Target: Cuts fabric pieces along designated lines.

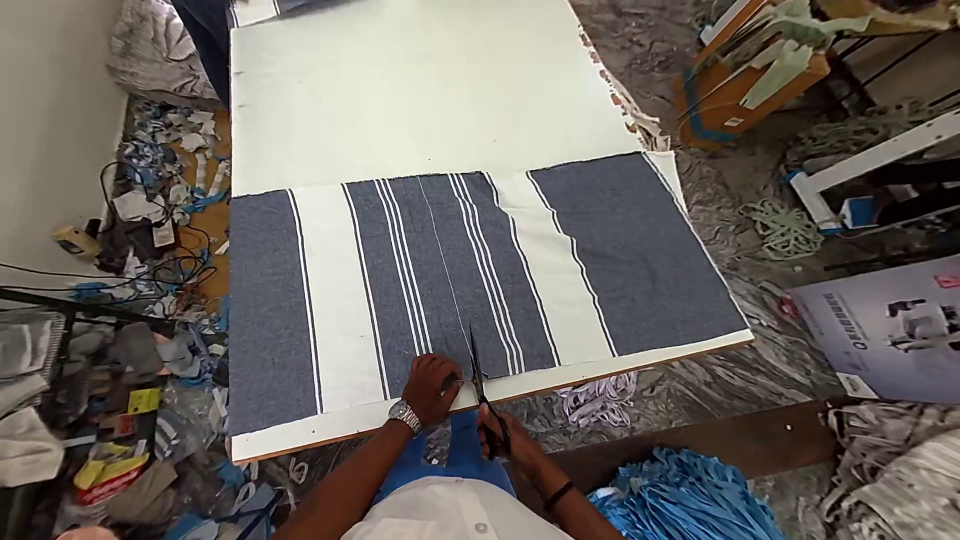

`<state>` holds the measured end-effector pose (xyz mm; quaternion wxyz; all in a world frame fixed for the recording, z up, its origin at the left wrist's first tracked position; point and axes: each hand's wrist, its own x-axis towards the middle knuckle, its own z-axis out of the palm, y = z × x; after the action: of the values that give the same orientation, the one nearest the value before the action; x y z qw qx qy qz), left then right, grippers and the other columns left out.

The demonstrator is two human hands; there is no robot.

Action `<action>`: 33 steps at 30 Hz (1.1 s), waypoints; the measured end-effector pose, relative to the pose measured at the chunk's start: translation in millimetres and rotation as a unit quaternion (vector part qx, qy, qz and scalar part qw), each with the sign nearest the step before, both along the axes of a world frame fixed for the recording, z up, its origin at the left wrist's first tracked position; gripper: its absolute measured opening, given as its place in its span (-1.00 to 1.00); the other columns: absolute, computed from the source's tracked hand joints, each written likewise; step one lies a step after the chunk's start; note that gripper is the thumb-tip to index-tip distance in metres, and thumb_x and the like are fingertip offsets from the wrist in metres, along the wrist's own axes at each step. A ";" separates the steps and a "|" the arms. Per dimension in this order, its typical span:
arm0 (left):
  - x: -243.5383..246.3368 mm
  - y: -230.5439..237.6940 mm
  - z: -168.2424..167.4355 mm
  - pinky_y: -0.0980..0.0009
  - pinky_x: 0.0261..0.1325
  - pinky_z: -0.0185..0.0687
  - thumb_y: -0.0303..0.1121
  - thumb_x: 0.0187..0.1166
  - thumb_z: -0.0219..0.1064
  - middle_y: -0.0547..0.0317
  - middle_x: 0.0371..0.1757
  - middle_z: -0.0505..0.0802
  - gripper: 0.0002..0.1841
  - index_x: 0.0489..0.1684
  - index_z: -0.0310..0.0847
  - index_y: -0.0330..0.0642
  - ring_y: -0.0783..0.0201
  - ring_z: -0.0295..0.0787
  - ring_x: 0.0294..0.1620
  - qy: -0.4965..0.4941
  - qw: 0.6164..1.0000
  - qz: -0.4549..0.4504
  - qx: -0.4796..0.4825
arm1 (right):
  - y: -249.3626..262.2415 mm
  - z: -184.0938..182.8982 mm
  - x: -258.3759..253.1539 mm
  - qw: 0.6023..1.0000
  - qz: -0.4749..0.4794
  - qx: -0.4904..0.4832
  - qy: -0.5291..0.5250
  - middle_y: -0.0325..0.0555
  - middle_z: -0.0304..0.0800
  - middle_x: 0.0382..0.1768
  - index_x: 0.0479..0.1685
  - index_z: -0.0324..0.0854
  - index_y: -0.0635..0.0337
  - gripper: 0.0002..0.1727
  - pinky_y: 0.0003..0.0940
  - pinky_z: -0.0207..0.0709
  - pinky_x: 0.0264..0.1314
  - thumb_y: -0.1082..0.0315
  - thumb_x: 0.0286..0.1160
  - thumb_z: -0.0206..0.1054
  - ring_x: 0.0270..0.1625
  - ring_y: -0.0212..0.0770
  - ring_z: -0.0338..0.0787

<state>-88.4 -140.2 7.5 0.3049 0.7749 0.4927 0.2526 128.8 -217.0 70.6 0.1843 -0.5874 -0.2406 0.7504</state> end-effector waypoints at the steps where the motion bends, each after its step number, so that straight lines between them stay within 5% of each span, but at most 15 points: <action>1: -0.1 -0.2 -2.3 0.11 0.61 0.32 -0.04 0.62 0.31 0.55 0.09 0.82 -0.84 -0.10 0.77 0.24 0.44 0.60 0.36 -0.006 1.000 0.003 -0.002 | 6.1 0.1 -0.6 1.000 0.005 -0.004 -0.006 -0.15 0.63 -0.45 -0.01 0.61 0.18 -0.30 -0.24 0.74 -0.30 -0.38 0.58 0.20 -0.47 -0.20 0.71; 9: 0.2 -0.9 -26.6 0.19 0.64 0.25 0.06 0.68 0.21 0.68 0.07 0.80 -0.78 -0.08 0.75 0.32 0.57 0.55 0.36 -0.020 1.000 0.000 -0.014 | 14.5 -9.9 2.3 0.999 0.006 0.009 -0.035 -0.15 0.58 -0.56 -0.19 0.60 0.16 -0.28 -0.23 0.72 -0.42 -0.44 0.43 0.33 -0.58 -0.19 0.66; 15: 1.7 -2.9 -28.0 0.20 0.64 0.26 0.11 0.66 0.21 0.71 0.04 0.80 -0.76 -0.09 0.74 0.33 0.60 0.55 0.35 -0.036 0.999 0.000 -0.028 | 9.1 -11.2 -4.8 0.997 -0.025 0.032 -0.063 -0.11 0.60 -0.64 -0.28 0.68 0.20 -0.43 -0.25 0.68 -0.56 -0.20 0.31 0.60 -0.68 -0.20 0.63; 18: -7.7 3.1 -15.7 0.15 0.58 0.47 0.04 0.57 0.38 0.44 0.17 0.83 -0.71 0.02 0.77 0.13 0.40 0.63 0.40 -0.131 0.990 0.037 -0.023 | 7.8 -12.2 -5.5 0.997 -0.025 0.030 -0.060 -0.12 0.59 -0.65 -0.32 0.67 0.19 -0.42 -0.24 0.69 -0.56 -0.22 0.31 0.60 -0.68 -0.19 0.63; 20: -26.1 27.1 7.3 0.10 0.53 0.57 -0.03 0.59 0.37 0.27 0.24 0.81 -0.69 0.11 0.76 0.03 0.24 0.64 0.42 -0.094 0.991 0.098 0.014 | 11.1 -12.3 -5.2 0.997 -0.031 0.030 -0.057 -0.13 0.57 -0.67 -0.36 0.66 0.18 -0.41 -0.25 0.67 -0.58 -0.23 0.30 0.60 -0.69 -0.20 0.61; 22: -47.3 51.7 20.7 -0.03 0.59 0.41 0.19 0.56 0.28 0.28 0.47 0.70 -0.49 0.36 0.67 0.18 0.13 0.50 0.56 0.081 0.989 0.120 0.026 | 10.7 -10.1 -3.7 0.998 -0.031 0.022 -0.049 -0.13 0.56 -0.66 -0.35 0.64 0.18 -0.40 -0.24 0.68 -0.56 -0.25 0.33 0.56 -0.68 -0.20 0.62; 25: -70.4 70.1 8.6 -0.32 0.82 -0.19 0.63 0.33 0.05 0.23 0.89 0.22 -0.06 0.78 0.27 0.43 -0.07 -0.02 0.89 0.257 0.965 0.053 0.024 | 18.4 -8.9 -4.3 1.000 -0.022 0.006 -0.010 -0.13 0.60 -0.58 -0.23 0.63 0.19 -0.35 -0.20 0.73 -0.42 -0.34 0.47 0.38 -0.58 -0.18 0.68; 28: -76.2 70.2 -2.7 -0.32 0.86 -0.37 0.70 0.30 -0.08 0.27 0.96 0.02 0.01 0.85 0.12 0.48 -0.06 -0.26 0.95 0.286 0.957 0.030 0.050 | 39.0 -8.9 -7.6 1.000 -0.012 -0.005 0.019 -0.14 0.63 -0.48 -0.10 0.63 0.18 -0.29 -0.20 0.74 -0.31 -0.41 0.55 0.21 -0.49 -0.19 0.70; 33: -74.3 69.6 -5.0 -0.37 0.84 -0.46 0.71 0.28 -0.08 0.24 0.96 -0.03 0.03 0.87 0.09 0.47 -0.07 -0.33 0.96 0.291 0.955 0.029 0.043 | 66.7 -9.9 -8.4 1.000 0.008 -0.003 0.008 -0.14 0.64 -0.47 -0.12 0.63 0.18 -0.28 -0.20 0.74 -0.28 -0.42 0.56 0.18 -0.48 -0.19 0.70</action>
<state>-162.7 -70.5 2.6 0.1068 0.8127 0.5710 0.0455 120.4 -150.3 60.7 0.1786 -0.5799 -0.2415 0.7573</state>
